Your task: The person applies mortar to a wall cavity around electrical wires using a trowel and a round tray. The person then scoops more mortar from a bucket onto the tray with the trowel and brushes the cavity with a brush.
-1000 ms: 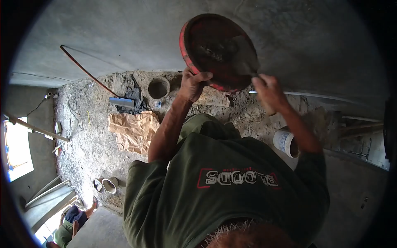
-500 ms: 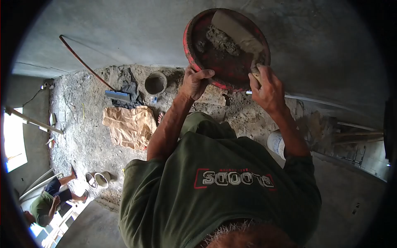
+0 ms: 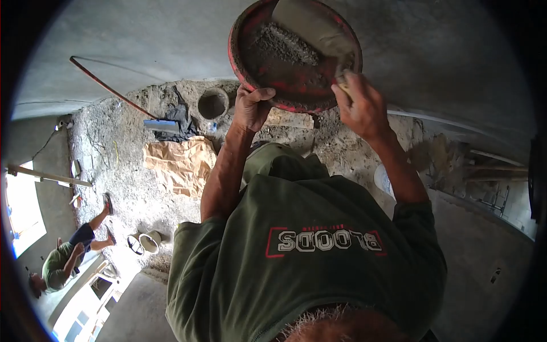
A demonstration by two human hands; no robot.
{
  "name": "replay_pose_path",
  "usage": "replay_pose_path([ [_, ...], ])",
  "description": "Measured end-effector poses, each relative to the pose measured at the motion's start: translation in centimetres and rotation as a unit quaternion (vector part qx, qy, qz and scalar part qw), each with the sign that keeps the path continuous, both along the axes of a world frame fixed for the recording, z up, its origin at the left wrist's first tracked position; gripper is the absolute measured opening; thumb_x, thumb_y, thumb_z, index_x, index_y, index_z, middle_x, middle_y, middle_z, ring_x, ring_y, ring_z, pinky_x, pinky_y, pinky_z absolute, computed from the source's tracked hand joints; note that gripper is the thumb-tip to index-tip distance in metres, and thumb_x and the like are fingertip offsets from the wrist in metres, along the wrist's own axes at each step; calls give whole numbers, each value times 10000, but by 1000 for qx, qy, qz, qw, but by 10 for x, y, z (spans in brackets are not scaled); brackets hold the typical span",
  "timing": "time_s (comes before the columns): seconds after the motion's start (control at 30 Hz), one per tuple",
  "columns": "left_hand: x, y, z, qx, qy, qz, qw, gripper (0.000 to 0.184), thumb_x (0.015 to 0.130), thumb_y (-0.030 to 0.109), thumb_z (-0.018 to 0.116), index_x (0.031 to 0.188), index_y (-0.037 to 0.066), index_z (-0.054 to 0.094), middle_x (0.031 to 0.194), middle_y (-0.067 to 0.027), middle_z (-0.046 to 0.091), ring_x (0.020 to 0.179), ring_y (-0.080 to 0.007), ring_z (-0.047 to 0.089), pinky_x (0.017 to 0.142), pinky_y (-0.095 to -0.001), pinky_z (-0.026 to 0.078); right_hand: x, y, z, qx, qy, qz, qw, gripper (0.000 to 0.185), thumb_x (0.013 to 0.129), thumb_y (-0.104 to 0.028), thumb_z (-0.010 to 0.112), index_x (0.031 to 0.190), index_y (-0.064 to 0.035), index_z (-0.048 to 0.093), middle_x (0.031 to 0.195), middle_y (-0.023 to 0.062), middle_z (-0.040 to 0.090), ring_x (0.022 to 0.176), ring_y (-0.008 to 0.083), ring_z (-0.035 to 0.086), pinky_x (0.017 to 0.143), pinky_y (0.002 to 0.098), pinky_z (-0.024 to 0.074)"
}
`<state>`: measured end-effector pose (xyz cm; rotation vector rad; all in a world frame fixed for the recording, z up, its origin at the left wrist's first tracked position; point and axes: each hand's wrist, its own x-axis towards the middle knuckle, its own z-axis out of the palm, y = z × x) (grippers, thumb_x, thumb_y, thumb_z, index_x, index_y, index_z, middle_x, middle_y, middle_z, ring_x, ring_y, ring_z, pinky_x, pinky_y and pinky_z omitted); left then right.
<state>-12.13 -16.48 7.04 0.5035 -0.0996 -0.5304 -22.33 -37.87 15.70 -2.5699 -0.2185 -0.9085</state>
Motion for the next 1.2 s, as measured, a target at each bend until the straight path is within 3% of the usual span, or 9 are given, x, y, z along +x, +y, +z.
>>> replay_pose_path([
  [0.4, 37, 71, -18, -2, 42, 31, 999, 537, 687, -128, 584, 1216, -33, 586, 1192, -136, 639, 1102, -302, 625, 1006, -453, 489, 58, 51, -25, -14, 23, -24, 999, 259, 866, -114, 697, 1059, 26, 597, 843, 197, 669, 739, 372, 676, 649, 402, 549],
  [0.57, 84, 128, -56, 22, 45, -8, 999, 641, 687, -123, 590, 1307, 25, 530, 1284, -140, 575, 1195, -310, 550, 1041, -493, 442, 99, 82, -25, -47, 216, -27, 975, 276, 902, -172, 681, 1097, 15, 624, 932, 187, 690, 787, 333, 694, 701, 381, 553],
  [0.63, 95, 154, -71, 25, 52, -10, 998, 697, 700, -127, 558, 1368, 65, 494, 1366, -143, 527, 1286, -319, 489, 1116, -524, 372, 124, 104, -17, 28, 106, -14, 994, 254, 913, -213, 616, 967, 33, 583, 635, 128, 507, 494, 209, 465, 470, 360, 400],
  [0.73, 114, 178, -94, -6, 90, -2, 996, 670, 701, -132, 552, 1339, 71, 529, 1363, -138, 533, 1289, -326, 490, 1122, -534, 365, 163, 130, -19, 133, 209, -12, 969, 285, 922, -238, 614, 836, 12, 507, 581, 114, 416, 503, 198, 419, 490, 364, 379],
  [0.93, 137, 221, -162, -32, 141, 31, 989, 747, 712, -122, 553, 1413, 123, 468, 1412, -170, 481, 1325, -391, 438, 1132, -629, 273, 225, 133, -117, 144, 283, 76, 945, 265, 933, -232, 597, 970, 30, 606, 737, 175, 573, 617, 254, 587, 563, 365, 477],
  [1.0, 133, 242, -199, -45, 142, 37, 988, 774, 731, -108, 572, 1450, 132, 420, 1461, -177, 428, 1366, -399, 384, 1150, -651, 198, 220, 136, -146, 191, 154, 14, 969, 227, 927, -193, 617, 964, 31, 624, 787, 168, 612, 648, 271, 613, 583, 376, 508],
  [1.03, 130, 246, -210, -14, 130, 60, 990, 765, 739, -89, 590, 1451, 135, 424, 1476, -179, 409, 1377, -404, 366, 1150, -663, 167, 220, 124, -172, -15, -17, 58, 998, 184, 908, -132, 651, 976, 39, 644, 818, 166, 644, 684, 265, 638, 582, 364, 526],
  [1.07, 126, 249, -219, 15, 119, 77, 990, 756, 747, -69, 607, 1452, 138, 428, 1491, -181, 391, 1388, -409, 348, 1150, -675, 136, 192, 115, -199, 283, 169, -23, 944, 291, 931, -208, 661, 1127, 7, 634, 1014, 154, 693, 843, 238, 689, 705, 356, 546],
  [1.2, 101, 283, -281, 58, 177, 78, 979, 735, 740, -9, 646, 1433, 159, 468, 1485, -191, 399, 1380, -425, 354, 1138, -692, 112, 86, 108, -299, 358, 355, -175, 846, 310, 938, -241, 635, 1125, 6, 615, 971, 173, 677, 911, 320, 681, 727, 370, 548],
])
